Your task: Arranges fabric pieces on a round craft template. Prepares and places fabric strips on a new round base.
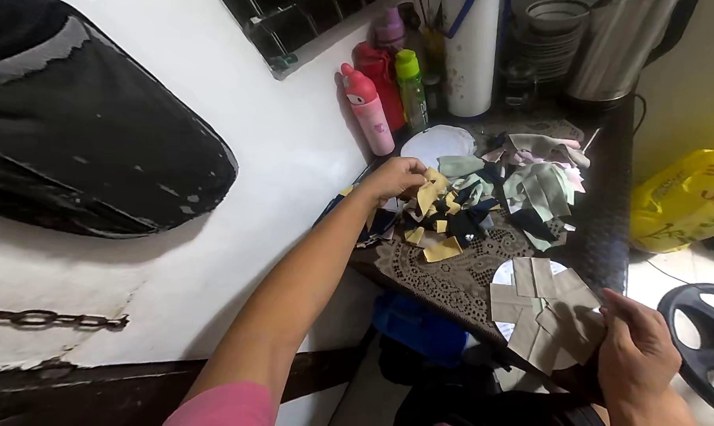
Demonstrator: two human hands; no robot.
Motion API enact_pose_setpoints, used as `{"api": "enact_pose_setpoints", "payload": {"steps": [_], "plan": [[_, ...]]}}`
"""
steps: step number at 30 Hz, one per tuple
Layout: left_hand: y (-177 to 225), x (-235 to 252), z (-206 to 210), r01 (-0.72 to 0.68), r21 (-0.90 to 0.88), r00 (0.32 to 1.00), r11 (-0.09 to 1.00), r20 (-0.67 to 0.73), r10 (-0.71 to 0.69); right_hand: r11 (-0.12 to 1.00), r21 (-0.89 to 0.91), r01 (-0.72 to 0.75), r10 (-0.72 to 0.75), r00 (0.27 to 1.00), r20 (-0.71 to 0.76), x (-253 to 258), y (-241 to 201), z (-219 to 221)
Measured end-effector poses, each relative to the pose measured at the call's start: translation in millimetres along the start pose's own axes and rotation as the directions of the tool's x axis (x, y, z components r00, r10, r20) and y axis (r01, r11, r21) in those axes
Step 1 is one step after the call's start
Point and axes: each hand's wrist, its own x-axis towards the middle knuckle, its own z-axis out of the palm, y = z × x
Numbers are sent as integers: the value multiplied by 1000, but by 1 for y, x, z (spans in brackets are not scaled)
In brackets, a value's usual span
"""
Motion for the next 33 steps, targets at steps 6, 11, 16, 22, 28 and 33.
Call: {"api": "enact_pose_setpoints", "payload": {"steps": [6,11,16,22,28,33], "plan": [[-2,-1,15,-5,-177,994,984,109,25,1000,-25,-6,6,1000,-1,0,-1,0],[-10,-9,39,-99,627,981,773,-68,181,1000,-20,-4,4,1000,8,1,0,0],[-19,-58,92,-259,700,955,666,287,69,1000,-25,10,-9,1000,17,1,0,-1],[-35,-65,107,-278,769,960,576,241,142,999,-21,35,-35,999,-30,0,1,-2],[-48,-71,107,-219,542,969,811,27,244,957,-226,180,-180,983,23,0,-17,4],[-43,-83,120,42,-70,998,997,-41,-45,965,-162,207,-144,932,333,-4,-67,43]]}}
